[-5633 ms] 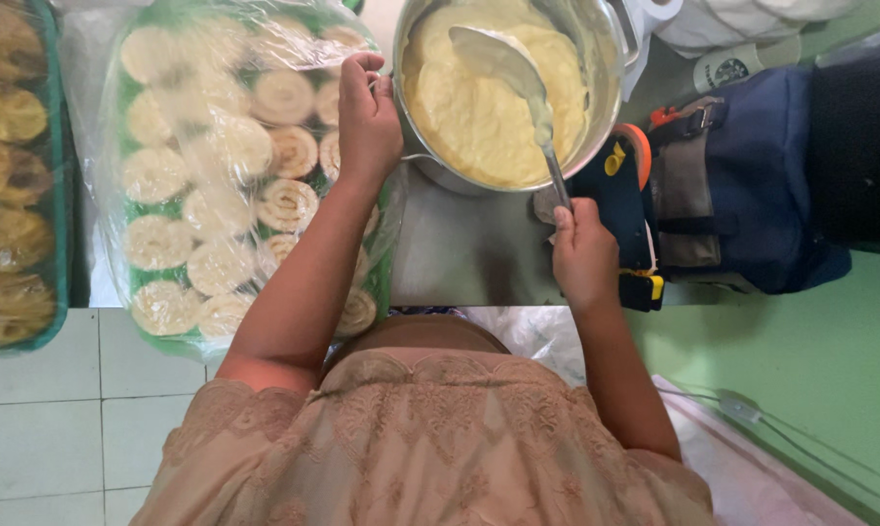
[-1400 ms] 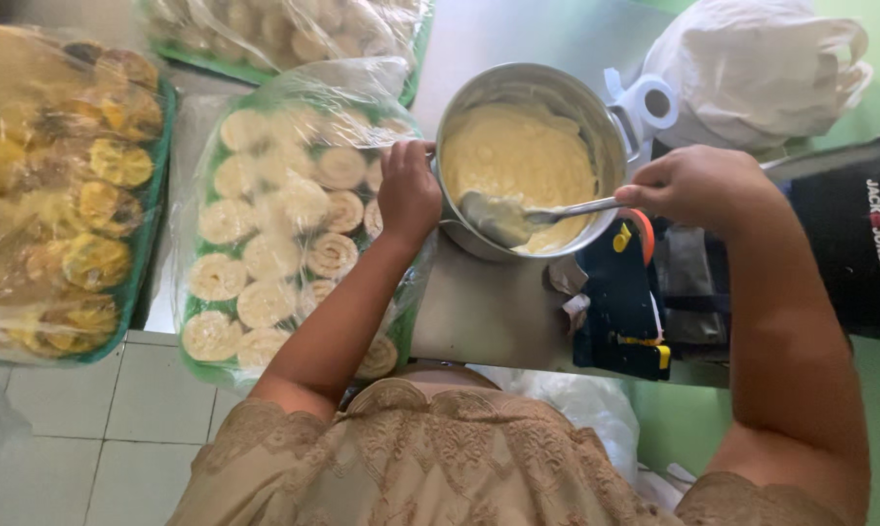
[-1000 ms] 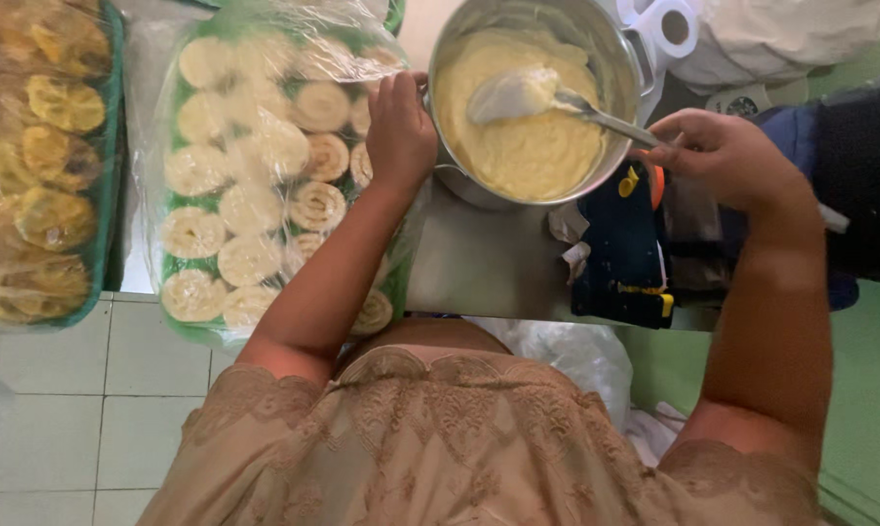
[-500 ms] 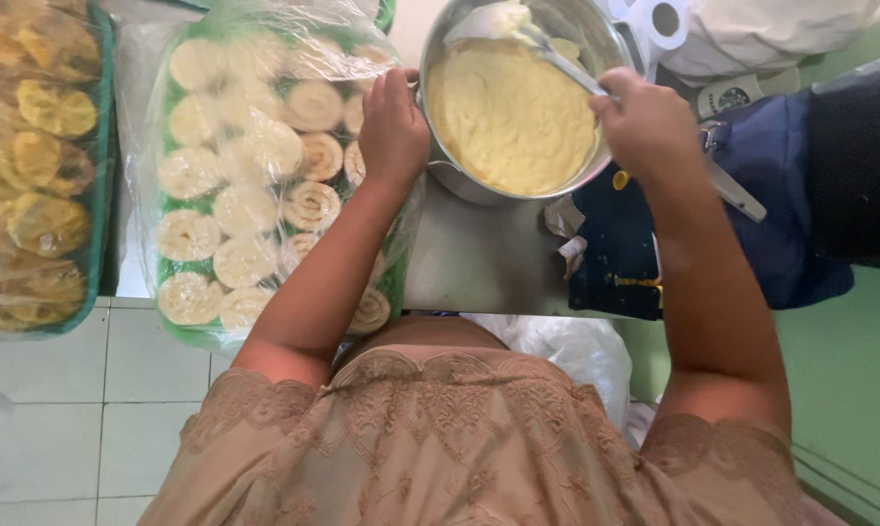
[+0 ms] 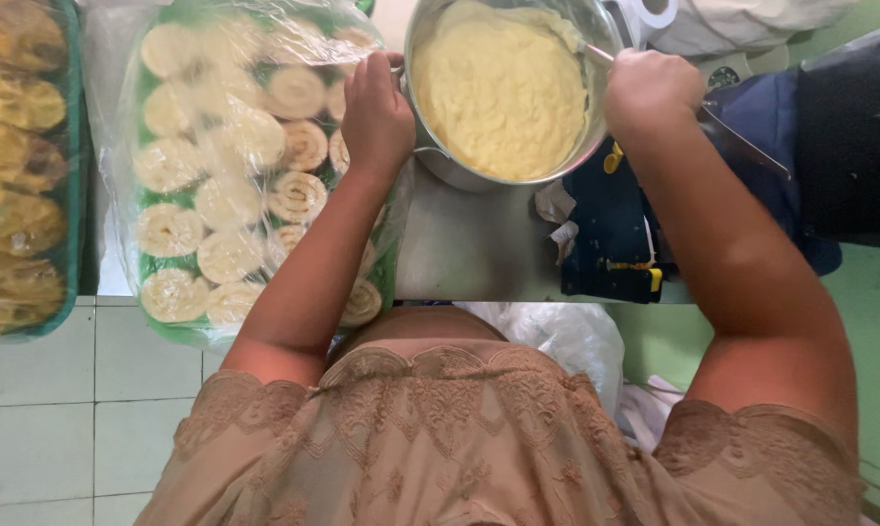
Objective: The person kneads dough in a yellow bowl, wipes the stainless steel worktable with a cloth, then stands at a table with trays of rolled pastries and stirs a thick yellow batter in a large metal pot with a spoon, repeatedly lifting and turning the mixture.
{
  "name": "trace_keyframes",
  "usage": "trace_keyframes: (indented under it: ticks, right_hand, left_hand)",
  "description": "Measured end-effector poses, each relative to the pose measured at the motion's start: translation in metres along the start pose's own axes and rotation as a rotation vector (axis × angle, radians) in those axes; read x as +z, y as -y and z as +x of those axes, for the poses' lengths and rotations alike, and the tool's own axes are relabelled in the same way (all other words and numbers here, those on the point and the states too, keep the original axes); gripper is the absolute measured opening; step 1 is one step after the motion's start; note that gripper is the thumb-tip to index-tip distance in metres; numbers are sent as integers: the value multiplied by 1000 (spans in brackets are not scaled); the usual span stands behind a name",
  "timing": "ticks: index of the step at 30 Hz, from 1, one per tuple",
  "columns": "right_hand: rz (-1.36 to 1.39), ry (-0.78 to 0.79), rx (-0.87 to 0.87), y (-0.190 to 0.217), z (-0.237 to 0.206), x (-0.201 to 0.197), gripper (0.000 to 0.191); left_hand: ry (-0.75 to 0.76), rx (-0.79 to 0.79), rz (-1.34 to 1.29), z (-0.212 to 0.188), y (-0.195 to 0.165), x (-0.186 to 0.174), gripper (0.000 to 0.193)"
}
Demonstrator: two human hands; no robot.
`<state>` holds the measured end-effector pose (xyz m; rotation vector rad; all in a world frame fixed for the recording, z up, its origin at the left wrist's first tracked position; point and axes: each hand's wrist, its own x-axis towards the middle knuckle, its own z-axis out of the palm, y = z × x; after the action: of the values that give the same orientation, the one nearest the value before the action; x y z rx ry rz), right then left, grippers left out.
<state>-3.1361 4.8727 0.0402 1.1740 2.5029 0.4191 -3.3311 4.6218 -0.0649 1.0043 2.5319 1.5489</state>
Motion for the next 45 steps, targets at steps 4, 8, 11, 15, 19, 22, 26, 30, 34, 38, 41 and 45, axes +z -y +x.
trace_keyframes:
  ticks: [4,8,11,15,19,22,26,30,34,38,41,45]
  right_hand:
    - [9,57,18,11,16,-1,22]
    - [-88,47,-49,19,23,-11,22]
    - [-220,43,-103,31,23,-20,22]
    - [-377,42,-163,47,16,-25,22]
    - [-495,39,-211,50,2,-23,21]
    - [-584,31,-251,48,-4,-25,21]
    - [-657,51,-295,57,-11,-25,21]
    - [-684,-105,-363,62,-27,-22,21]
    - [-680,-130,-415,60,-47,-27,24]
    - [-576,185,-408,78,-51,-48,31]
    - [-518,321,-449,84,-60,-70,29]
    - [-440,345,-534,91,-72,-104,23]
  left_hand:
    - [-12,-26,-7,1,5,2,22]
    - [-23,-79,-52,3,12,9,13]
    - [-72,-91,-151,3,19,17,10]
    - [-129,-89,-282,4,25,25,7]
    - [-147,-108,-340,4,25,26,7]
    - [-114,-124,-346,4,23,24,8]
    - [-130,-74,-340,5,23,21,7]
    - [-108,-104,-346,4,26,21,8]
    - [-102,-138,-359,3,32,22,9]
    - [-112,-132,-401,4,36,26,9]
    - [-128,-105,-377,5,39,28,10]
    - [-142,-87,-360,5,39,28,9]
